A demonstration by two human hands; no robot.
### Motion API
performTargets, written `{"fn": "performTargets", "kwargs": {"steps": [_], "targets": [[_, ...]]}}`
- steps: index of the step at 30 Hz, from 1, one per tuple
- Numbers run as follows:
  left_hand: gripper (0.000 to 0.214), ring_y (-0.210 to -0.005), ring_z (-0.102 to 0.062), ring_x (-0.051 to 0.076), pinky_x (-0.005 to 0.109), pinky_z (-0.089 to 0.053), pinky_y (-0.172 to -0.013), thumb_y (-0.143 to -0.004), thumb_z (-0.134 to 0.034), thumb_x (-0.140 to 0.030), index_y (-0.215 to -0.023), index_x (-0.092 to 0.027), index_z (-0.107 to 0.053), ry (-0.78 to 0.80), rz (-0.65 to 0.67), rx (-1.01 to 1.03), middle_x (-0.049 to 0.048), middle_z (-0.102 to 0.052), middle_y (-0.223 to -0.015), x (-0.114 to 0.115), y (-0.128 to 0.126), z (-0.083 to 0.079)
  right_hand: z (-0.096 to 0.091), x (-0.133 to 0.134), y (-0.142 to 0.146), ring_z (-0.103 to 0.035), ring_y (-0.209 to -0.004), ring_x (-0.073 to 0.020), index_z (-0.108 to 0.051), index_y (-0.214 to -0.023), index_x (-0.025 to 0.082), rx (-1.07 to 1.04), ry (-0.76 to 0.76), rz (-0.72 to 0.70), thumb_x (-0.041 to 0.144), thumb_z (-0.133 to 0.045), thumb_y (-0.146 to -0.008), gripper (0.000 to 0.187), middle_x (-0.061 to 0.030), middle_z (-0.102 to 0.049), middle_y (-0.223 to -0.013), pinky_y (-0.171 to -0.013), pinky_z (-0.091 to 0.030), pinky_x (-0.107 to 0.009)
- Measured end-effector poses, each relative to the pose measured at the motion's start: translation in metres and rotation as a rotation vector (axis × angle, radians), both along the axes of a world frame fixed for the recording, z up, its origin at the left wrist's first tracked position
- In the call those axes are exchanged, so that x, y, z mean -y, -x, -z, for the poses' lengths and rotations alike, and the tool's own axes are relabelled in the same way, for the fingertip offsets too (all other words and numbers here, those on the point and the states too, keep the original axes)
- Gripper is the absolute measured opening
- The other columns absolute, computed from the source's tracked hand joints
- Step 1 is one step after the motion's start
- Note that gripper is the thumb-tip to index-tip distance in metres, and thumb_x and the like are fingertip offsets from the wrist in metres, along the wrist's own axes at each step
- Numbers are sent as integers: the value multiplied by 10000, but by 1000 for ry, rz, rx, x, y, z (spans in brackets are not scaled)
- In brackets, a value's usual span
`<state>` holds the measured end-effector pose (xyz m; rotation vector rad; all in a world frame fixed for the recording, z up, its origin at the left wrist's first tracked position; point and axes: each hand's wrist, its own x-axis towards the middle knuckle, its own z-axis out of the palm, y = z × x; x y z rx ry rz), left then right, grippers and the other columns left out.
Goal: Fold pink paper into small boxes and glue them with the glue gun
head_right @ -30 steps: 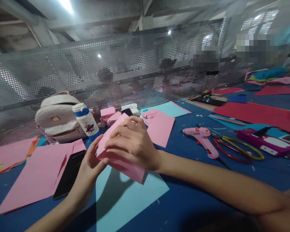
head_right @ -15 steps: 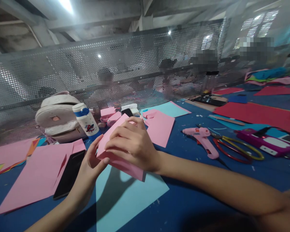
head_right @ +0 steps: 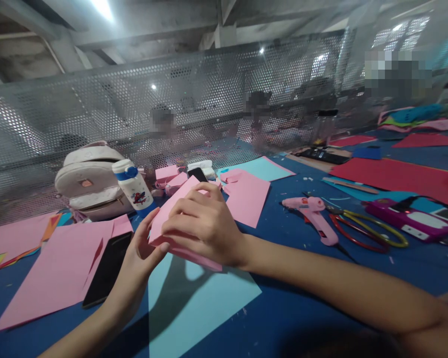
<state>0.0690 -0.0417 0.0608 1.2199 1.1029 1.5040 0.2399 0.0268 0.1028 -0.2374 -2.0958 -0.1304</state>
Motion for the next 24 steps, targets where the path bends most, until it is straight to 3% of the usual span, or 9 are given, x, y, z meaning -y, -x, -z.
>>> {"fn": "performTargets", "kwargs": {"steps": [14,24], "targets": [[797,-1337,-509,303,360,-479,-1049,-751,-811,-426,-1427,-276,-414,20,-11,16,105,-449,-1514,-1,-1,-2,-8,4,0,-569,-844,-151,-709,-815,228,-26,140,-37,324,-648,-939,168,24,-703,-823,-946,-273,-380],[812,-1342,-499,318,376,-491,-1040,-739,-817,-421,-1434,-275,-423,10,-23,8,108,-474,-1497,-1,-1,-2,-9,3,-4,-550,-878,-173,-740,-890,246,18,-41,78,332,-622,-961,163,18,-723,-870,-958,-272,-404]]}}
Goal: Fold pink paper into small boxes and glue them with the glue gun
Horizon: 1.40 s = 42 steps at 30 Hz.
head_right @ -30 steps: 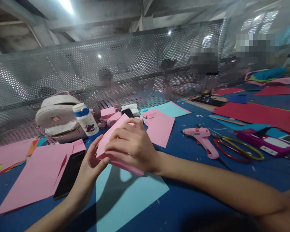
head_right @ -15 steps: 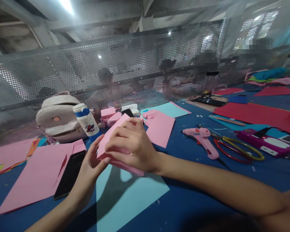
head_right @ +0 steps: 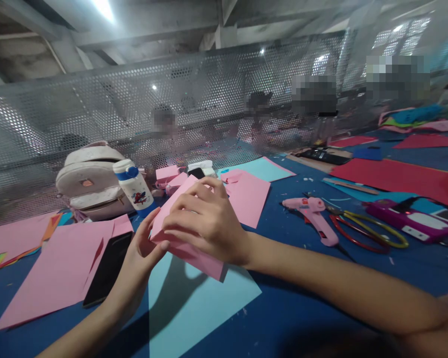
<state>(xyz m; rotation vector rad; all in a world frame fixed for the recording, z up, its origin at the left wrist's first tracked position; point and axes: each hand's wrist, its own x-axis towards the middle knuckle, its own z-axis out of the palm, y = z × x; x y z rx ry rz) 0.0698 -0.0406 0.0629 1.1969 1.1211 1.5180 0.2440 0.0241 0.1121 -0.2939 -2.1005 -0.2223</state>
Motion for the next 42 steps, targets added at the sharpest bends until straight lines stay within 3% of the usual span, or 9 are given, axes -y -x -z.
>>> {"fn": "performTargets", "kwargs": {"steps": [15,31,42], "targets": [[817,-1342,-488,289,375,-453,-1078,-739,-821,-360,-1433,-269,-400,-14,24,31,102,-457,-1502,-2,-2,1,3,-1,1,-502,-873,-188,-711,-887,239,36,-31,34,348,-575,-985,200,3,-686,-851,-901,-281,-388],[821,-1354,-483,301,405,-457,-1092,-748,-824,-334,-1438,-260,-385,-38,66,21,112,-448,-1517,-6,2,7,6,-2,5,-524,-852,-177,-658,-873,204,37,6,-14,191,-583,-950,108,-9,-663,-868,-905,-294,-379],[819,-1339,-495,300,403,-459,-1089,-726,-835,-359,-1417,-256,-408,-31,55,36,110,-440,-1520,-6,0,4,3,-1,8,-545,-846,-174,-670,-823,201,-47,255,-149,201,-694,-883,65,-4,-633,-827,-862,-327,-348]]}}
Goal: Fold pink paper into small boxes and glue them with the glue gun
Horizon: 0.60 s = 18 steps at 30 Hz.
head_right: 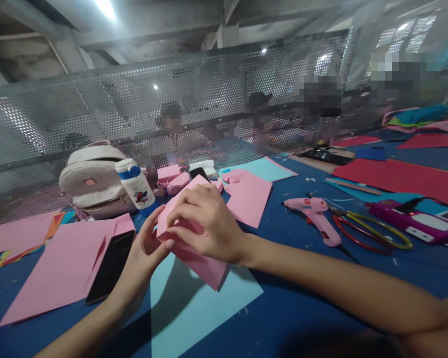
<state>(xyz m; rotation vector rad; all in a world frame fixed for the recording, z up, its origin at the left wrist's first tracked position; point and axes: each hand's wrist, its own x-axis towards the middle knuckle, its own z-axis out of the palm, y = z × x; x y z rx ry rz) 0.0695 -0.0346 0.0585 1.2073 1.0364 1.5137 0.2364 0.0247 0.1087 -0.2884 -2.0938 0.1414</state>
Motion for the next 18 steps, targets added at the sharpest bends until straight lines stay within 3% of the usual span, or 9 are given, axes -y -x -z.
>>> {"fn": "performTargets", "kwargs": {"steps": [8,18], "targets": [[822,-1372,-455,319,419,-450,-1096,-729,-827,-380,-1425,-255,-407,15,-19,-20,114,-420,-1531,0,2,-1,-5,1,-2,-558,-836,-166,-650,-825,201,-74,101,-38,212,-693,-882,73,6,-617,-827,-857,-354,-347],[802,-1372,-459,301,383,-454,-1089,-759,-805,-399,-1439,-262,-403,8,-27,-36,95,-424,-1532,1,2,-3,-8,-7,-8,-546,-850,-175,-729,-861,224,-22,-105,31,303,-678,-924,113,-4,-660,-822,-864,-331,-365]]}}
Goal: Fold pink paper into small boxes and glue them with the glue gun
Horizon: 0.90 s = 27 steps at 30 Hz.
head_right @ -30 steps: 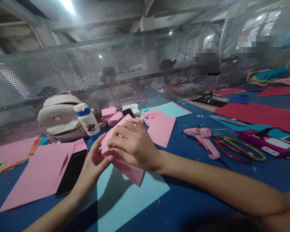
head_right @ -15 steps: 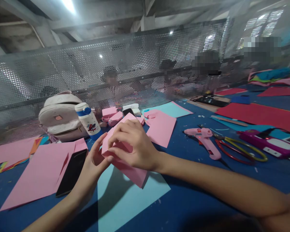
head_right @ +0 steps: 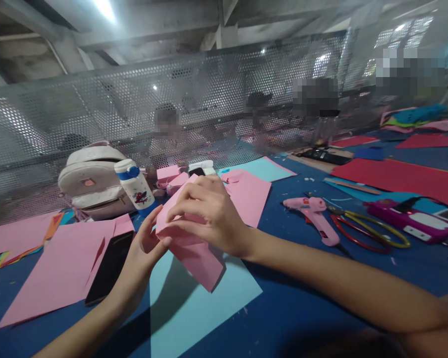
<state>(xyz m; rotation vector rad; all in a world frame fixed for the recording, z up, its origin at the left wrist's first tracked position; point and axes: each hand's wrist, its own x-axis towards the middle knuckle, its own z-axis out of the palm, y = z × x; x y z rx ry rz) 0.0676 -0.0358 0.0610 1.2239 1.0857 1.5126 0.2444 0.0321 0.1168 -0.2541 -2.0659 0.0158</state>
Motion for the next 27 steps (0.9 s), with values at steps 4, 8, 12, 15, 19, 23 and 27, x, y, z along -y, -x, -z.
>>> {"fn": "performTargets", "kwargs": {"steps": [4,8,12,15,19,23,27], "targets": [[821,-1368,-461,302,401,-440,-1103,-747,-817,-384,-1440,-258,-395,-3,8,14,103,-435,-1523,-1,0,0,4,4,1,-532,-860,-181,-738,-914,240,56,-103,57,286,-677,-925,78,-4,-681,-841,-852,-323,-370],[832,-1380,-444,313,426,-416,-1124,-727,-831,-369,-1432,-260,-402,-18,9,16,108,-425,-1528,-3,-1,3,6,7,2,-522,-876,-183,-733,-929,240,70,-117,73,269,-681,-921,61,-2,-676,-846,-859,-319,-363],[819,-1372,-452,307,428,-419,-1120,-743,-820,-362,-1435,-263,-394,-31,18,11,109,-420,-1530,-3,-1,5,7,6,2,-513,-877,-183,-720,-899,223,77,-126,73,266,-660,-935,82,-3,-667,-840,-860,-313,-361],[820,-1375,-448,307,439,-404,-1132,-747,-818,-360,-1436,-257,-385,-24,16,9,114,-413,-1533,-2,-1,5,8,7,3,-519,-888,-182,-706,-895,214,98,-121,74,259,-647,-941,87,-2,-661,-848,-879,-314,-363],[814,-1385,-438,308,442,-386,-1145,-754,-815,-367,-1440,-271,-388,-29,20,0,107,-413,-1535,-2,-1,5,7,9,4,-533,-875,-184,-676,-870,196,132,-100,79,223,-629,-934,83,-13,-649,-851,-880,-326,-363],[822,-1392,-431,308,433,-392,-1141,-749,-820,-370,-1444,-281,-390,-41,28,-12,103,-420,-1534,-1,-1,5,9,10,7,-529,-846,-188,-639,-842,189,136,-91,86,171,-589,-924,97,-27,-637,-854,-851,-340,-362],[809,-1395,-431,296,425,-400,-1137,-764,-815,-339,-1444,-279,-379,-43,41,-9,106,-407,-1544,0,-2,4,11,10,8,-523,-826,-189,-629,-842,179,127,-97,58,158,-596,-903,73,-34,-632,-845,-834,-343,-360]]}}
